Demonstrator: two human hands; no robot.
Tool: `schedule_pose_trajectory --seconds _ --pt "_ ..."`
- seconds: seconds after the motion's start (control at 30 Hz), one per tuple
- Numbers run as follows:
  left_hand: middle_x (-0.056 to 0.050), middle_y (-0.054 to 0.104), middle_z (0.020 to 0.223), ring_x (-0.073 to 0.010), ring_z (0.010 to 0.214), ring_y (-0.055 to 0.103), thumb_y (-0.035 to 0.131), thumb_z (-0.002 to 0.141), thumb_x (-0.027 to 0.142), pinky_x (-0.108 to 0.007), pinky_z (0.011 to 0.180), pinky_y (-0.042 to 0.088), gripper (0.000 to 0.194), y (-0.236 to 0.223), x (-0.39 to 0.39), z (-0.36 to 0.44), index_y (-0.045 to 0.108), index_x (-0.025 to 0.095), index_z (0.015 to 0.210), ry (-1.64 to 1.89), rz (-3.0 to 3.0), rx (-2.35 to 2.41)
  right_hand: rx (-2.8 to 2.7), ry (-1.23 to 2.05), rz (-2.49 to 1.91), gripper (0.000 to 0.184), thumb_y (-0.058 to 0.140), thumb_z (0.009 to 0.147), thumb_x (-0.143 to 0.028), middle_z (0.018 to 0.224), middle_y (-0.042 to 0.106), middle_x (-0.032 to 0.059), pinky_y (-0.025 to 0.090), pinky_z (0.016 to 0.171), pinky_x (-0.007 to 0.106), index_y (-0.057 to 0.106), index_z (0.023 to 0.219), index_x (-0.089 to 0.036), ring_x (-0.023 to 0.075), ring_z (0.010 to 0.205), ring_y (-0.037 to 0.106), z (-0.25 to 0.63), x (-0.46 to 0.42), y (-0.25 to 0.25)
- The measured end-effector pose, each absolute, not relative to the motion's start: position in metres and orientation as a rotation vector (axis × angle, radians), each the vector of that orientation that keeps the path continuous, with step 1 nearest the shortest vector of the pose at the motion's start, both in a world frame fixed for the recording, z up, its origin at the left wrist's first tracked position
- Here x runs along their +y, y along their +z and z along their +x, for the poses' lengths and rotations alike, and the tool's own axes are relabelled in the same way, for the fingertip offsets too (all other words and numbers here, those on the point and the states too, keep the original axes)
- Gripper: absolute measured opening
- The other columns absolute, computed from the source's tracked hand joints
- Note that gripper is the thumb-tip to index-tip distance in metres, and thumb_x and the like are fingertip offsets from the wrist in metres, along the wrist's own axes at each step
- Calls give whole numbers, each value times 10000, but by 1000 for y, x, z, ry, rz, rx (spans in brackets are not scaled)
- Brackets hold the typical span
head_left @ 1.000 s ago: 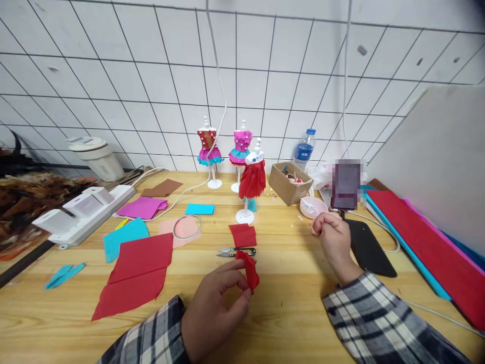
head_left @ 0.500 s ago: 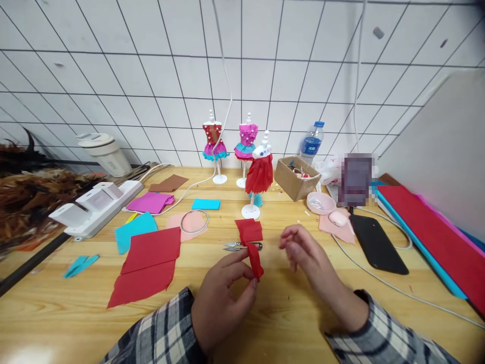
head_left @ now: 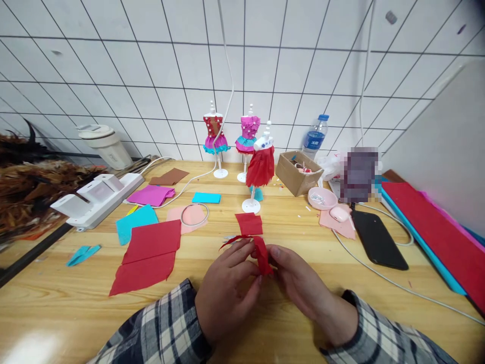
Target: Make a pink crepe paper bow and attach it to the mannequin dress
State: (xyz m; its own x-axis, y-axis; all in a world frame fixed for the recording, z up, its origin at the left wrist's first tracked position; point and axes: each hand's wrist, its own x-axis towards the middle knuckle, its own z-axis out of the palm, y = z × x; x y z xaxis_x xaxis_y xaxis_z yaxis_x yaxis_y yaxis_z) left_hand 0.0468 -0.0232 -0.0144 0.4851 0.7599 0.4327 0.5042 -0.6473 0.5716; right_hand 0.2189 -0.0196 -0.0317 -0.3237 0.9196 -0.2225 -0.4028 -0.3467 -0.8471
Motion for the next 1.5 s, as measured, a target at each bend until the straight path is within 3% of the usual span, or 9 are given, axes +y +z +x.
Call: schedule_pose_trajectory --seconds 0.23,0.37,0.5,0.57,0.67,0.77,1.0,1.2,1.5 --pt "-61 577 1342 -220 1211 559 560 824 156 -375 1027 464 153 -21 -29 50 684 231 875 887 2302 1054 -656 1792 -982 255 834 656 -376 774 717 26 411 716 247 767 796 -173 138 744 569 220 -15 -34" --pt "-65 540 1396 -249 1210 564 613 838 307 -397 1017 465 128 -19 -27 47 708 231 880 884 2088 1048 -660 1742 -991 222 832 663 -368 772 721 15 403 683 233 768 774 -187 118 705 563 225 -13 -32" --pt "-91 702 1140 -263 1001 659 468 886 541 -385 856 522 454 -19 -16 45 728 201 737 679 1760 1073 -700 1662 -1069 248 831 655 -395 743 717 12 372 643 230 767 765 -182 103 657 525 231 -10 -29" --pt "-94 738 942 -250 873 668 384 875 649 -359 759 518 588 -20 -9 43 739 184 812 601 1622 1056 -742 1696 -1083 258 827 655 -401 722 710 15 365 645 240 765 755 -171 109 653 518 232 -10 -28" --pt "-88 719 923 -223 809 620 308 829 755 -322 678 475 718 -21 -2 41 726 181 936 661 1457 1035 -861 1802 -1038 248 803 689 -392 740 705 25 376 715 264 763 767 -159 138 732 551 229 -13 -28" --pt "-58 673 794 -180 697 534 335 832 739 -296 617 416 668 -21 2 38 707 185 812 693 1341 1097 -968 1846 -1034 235 789 709 -387 746 685 15 365 739 267 758 753 -158 133 744 543 225 -16 -29" --pt "43 502 540 -94 519 403 697 730 504 -241 512 293 358 -14 7 34 620 166 643 782 1141 1218 -1058 1913 -1100 285 814 662 -412 602 578 -24 334 646 256 719 625 -146 100 607 451 218 -19 -33" --pt "-3 648 650 -105 592 522 657 781 451 -225 539 339 294 -9 9 26 699 162 747 834 1053 1162 -1108 1962 -1116 333 811 654 -452 623 601 -5 341 604 245 722 628 -133 93 588 452 216 -21 -35" --pt "-20 694 662 -125 591 561 678 774 425 -226 529 377 269 -11 14 23 734 163 752 926 1154 1278 -1125 2027 -1172 380 801 644 -505 640 654 20 395 560 231 734 670 -132 89 547 512 215 -22 -39"
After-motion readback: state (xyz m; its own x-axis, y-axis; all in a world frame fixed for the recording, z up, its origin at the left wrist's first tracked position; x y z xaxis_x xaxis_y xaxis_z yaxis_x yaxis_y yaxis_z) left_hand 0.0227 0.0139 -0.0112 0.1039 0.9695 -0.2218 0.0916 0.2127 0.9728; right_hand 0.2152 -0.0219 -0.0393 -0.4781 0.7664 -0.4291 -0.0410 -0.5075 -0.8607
